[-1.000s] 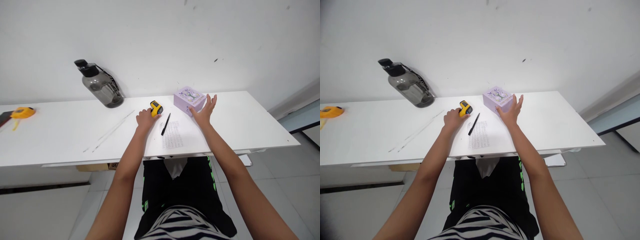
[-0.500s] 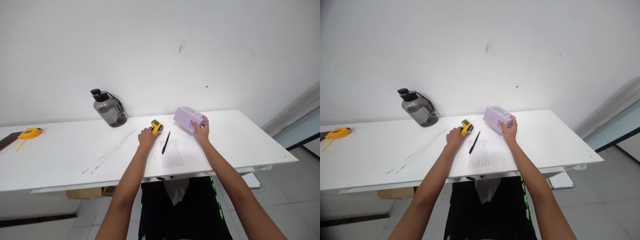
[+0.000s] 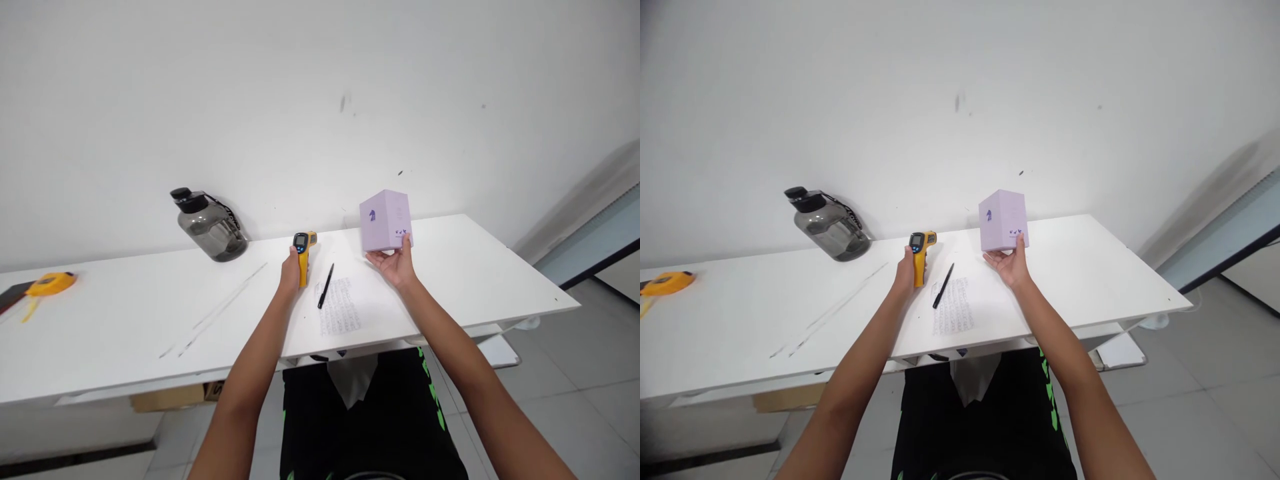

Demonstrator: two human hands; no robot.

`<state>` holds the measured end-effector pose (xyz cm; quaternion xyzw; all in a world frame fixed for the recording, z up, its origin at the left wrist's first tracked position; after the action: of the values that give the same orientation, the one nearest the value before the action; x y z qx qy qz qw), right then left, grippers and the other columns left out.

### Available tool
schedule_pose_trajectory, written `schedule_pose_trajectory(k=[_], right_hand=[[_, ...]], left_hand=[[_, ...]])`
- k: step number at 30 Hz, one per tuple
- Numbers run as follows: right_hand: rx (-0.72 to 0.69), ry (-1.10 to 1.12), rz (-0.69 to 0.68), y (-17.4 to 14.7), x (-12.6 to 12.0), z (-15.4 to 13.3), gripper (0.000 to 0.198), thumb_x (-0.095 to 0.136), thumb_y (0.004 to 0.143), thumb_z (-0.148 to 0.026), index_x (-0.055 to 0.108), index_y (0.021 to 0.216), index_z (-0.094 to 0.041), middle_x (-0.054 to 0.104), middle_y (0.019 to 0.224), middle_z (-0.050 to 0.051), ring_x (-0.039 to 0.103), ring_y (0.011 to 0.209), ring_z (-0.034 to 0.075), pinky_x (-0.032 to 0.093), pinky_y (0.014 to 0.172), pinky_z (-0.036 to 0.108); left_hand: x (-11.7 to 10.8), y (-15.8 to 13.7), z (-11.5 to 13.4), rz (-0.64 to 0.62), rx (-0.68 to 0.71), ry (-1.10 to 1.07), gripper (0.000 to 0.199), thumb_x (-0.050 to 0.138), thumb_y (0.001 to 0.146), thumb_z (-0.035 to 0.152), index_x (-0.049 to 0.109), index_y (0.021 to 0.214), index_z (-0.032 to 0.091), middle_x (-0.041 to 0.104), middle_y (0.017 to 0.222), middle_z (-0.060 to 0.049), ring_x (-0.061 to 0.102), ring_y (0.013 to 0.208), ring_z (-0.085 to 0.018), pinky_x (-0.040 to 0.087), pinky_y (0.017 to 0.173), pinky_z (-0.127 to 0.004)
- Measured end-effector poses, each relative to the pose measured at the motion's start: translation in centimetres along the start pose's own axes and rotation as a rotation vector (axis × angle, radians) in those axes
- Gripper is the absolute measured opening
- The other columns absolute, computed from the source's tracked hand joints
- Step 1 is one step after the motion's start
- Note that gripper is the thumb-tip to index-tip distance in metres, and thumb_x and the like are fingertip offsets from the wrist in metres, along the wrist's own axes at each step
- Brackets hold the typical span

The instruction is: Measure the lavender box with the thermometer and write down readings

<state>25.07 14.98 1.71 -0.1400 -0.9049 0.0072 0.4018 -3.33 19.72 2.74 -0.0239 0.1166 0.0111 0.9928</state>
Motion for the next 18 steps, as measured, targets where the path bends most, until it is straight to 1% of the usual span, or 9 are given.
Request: schedule_pose_trajectory(k=[1,3,5,7,9,12,13,18], right_hand=[[0.025,0.011,-0.016,0.0,0.1,0.2,0.086,0.066,0.072,-0.084,0.046,0.134,-0.028,0.068,0.109,0.012,0.073,0.107,0.030,0.063,0.094,0.050],[0.065,0.024,-0.030,0.0,0.2,0.7,0.084,0.070,0.072,-0.080,0.047,0.133,-0.027,0.068,0.109,0.012,0.074,0.106,0.030,0.064,0.094,0.048],[0.084,0.012,-0.029,-0.1,0.3,1.2,0.078,0.073,0.073,-0.076,0.049,0.130,-0.028,0.068,0.106,0.010,0.074,0.102,0.028,0.065,0.092,0.048],[0.080,-0.024,-0.045,-0.3,0.4,1.6,0.072,0.075,0.075,-0.073,0.053,0.127,-0.028,0.069,0.104,0.008,0.074,0.100,0.027,0.065,0.091,0.047],[0.053,-0.060,-0.094,-0.6,0.7,1.9,0.069,0.076,0.075,-0.072,0.056,0.124,-0.029,0.070,0.109,0.008,0.073,0.103,0.026,0.066,0.089,0.045],[0.003,-0.068,-0.173,-1.0,1.2,2.2,0.066,0.081,0.072,-0.068,0.059,0.124,-0.033,0.069,0.127,0.005,0.070,0.111,0.025,0.068,0.086,0.044],[-0.002,-0.066,-0.193,-1.2,1.3,2.3,0.065,0.083,0.071,-0.065,0.060,0.123,-0.034,0.069,0.130,0.003,0.070,0.113,0.025,0.068,0.086,0.043],[0.058,-0.094,-0.280,-1.7,1.6,3.2,0.057,0.088,0.071,-0.057,0.064,0.117,-0.032,0.073,0.122,0.002,0.069,0.112,0.024,0.068,0.085,0.042]], left_hand=[[0.4,-0.1,0.1,-0.081,-0.012,-0.156,0.081,0.017,0.092,0.082,0.065,0.106,0.019,0.064,0.081,-0.006,0.060,0.069,-0.017,0.051,0.068,-0.032],[1.2,-0.6,0.7,-0.243,-0.001,-0.418,0.076,0.029,0.090,0.082,0.066,0.108,0.018,0.060,0.076,-0.003,0.055,0.062,-0.014,0.052,0.067,-0.030],[1.7,-1.2,1.2,-0.370,-0.005,-0.544,0.060,0.050,0.087,0.072,0.066,0.109,0.018,0.057,0.074,0.000,0.053,0.061,-0.012,0.053,0.070,-0.030],[2.1,-1.8,1.3,-0.442,-0.034,-0.589,0.045,0.066,0.080,0.052,0.066,0.110,0.018,0.056,0.074,0.002,0.052,0.062,-0.011,0.053,0.073,-0.030],[2.4,-2.2,1.3,-0.491,-0.060,-0.625,0.041,0.070,0.074,0.037,0.065,0.109,0.017,0.055,0.073,0.003,0.051,0.061,-0.010,0.052,0.076,-0.030],[2.8,-2.4,1.1,-0.525,-0.091,-0.700,0.041,0.072,0.069,0.031,0.065,0.106,0.015,0.056,0.070,0.004,0.052,0.060,-0.010,0.052,0.074,-0.029],[2.9,-2.4,1.0,-0.530,-0.099,-0.724,0.042,0.072,0.068,0.030,0.065,0.106,0.014,0.056,0.069,0.004,0.052,0.059,-0.010,0.052,0.073,-0.029],[3.1,-2.3,0.9,-0.579,-0.102,-0.794,0.043,0.075,0.068,0.029,0.066,0.106,0.013,0.059,0.067,0.003,0.054,0.057,-0.010,0.053,0.072,-0.029]])
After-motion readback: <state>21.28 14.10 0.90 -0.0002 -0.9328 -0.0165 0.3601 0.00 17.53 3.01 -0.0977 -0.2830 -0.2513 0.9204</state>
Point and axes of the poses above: each hand's wrist, its own y-axis towards the middle knuckle, its own x-axis out of the palm, z = x × y, the point moved 4 cm from there along y, towards the middle knuckle
